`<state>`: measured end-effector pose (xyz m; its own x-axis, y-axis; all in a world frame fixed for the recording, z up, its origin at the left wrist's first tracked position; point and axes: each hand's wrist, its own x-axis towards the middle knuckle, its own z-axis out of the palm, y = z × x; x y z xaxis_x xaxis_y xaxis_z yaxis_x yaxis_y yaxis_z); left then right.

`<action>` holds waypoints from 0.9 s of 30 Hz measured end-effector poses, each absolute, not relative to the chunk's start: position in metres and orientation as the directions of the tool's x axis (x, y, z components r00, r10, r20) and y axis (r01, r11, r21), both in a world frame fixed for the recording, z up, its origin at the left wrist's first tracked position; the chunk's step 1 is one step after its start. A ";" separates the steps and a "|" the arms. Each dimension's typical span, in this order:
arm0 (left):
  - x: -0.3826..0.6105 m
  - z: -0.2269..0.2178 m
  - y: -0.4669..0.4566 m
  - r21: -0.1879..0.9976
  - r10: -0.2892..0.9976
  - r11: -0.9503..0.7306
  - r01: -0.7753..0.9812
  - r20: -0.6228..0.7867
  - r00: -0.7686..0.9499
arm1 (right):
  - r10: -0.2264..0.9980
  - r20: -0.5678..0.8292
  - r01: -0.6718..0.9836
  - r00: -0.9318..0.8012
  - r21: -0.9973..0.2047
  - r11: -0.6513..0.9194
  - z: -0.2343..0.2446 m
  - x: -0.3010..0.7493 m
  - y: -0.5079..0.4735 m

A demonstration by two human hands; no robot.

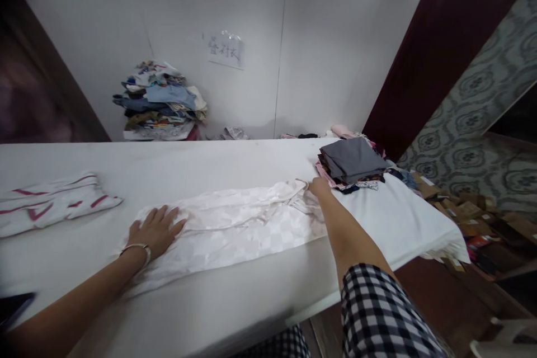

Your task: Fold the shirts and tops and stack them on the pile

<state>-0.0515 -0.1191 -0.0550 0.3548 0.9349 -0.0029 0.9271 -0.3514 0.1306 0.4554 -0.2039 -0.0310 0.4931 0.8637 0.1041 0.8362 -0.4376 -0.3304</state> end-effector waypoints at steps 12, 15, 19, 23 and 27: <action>-0.053 -0.057 -0.121 0.098 0.913 -0.407 0.908 0.024 0.406 | 0.646 0.149 0.659 0.749 -0.268 -0.703 -0.034 0.488 -0.255; -0.052 -0.054 -0.122 0.123 0.914 -0.404 0.906 0.018 0.405 | 0.689 0.164 0.703 0.705 -0.280 -0.653 -0.032 0.484 -0.255; -0.050 -0.051 -0.124 0.132 0.919 -0.392 0.911 0.015 0.393 | 0.801 0.289 0.845 0.524 -0.295 -0.446 -0.025 0.459 -0.239; -0.049 -0.050 -0.125 0.135 0.918 -0.395 0.909 0.017 0.396 | 0.904 0.365 0.950 0.220 -0.291 -0.114 -0.027 0.429 -0.221; -0.049 -0.049 -0.126 0.104 0.923 -0.383 0.918 0.009 0.384 | 0.950 0.221 0.948 0.221 -0.278 -0.156 -0.042 0.419 -0.216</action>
<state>-0.0486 -0.1256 -0.0492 0.3839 0.9233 0.0090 0.9180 -0.3827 0.1036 0.4193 -0.2158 -0.0424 0.2207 0.9499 0.2215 0.9480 -0.1555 -0.2775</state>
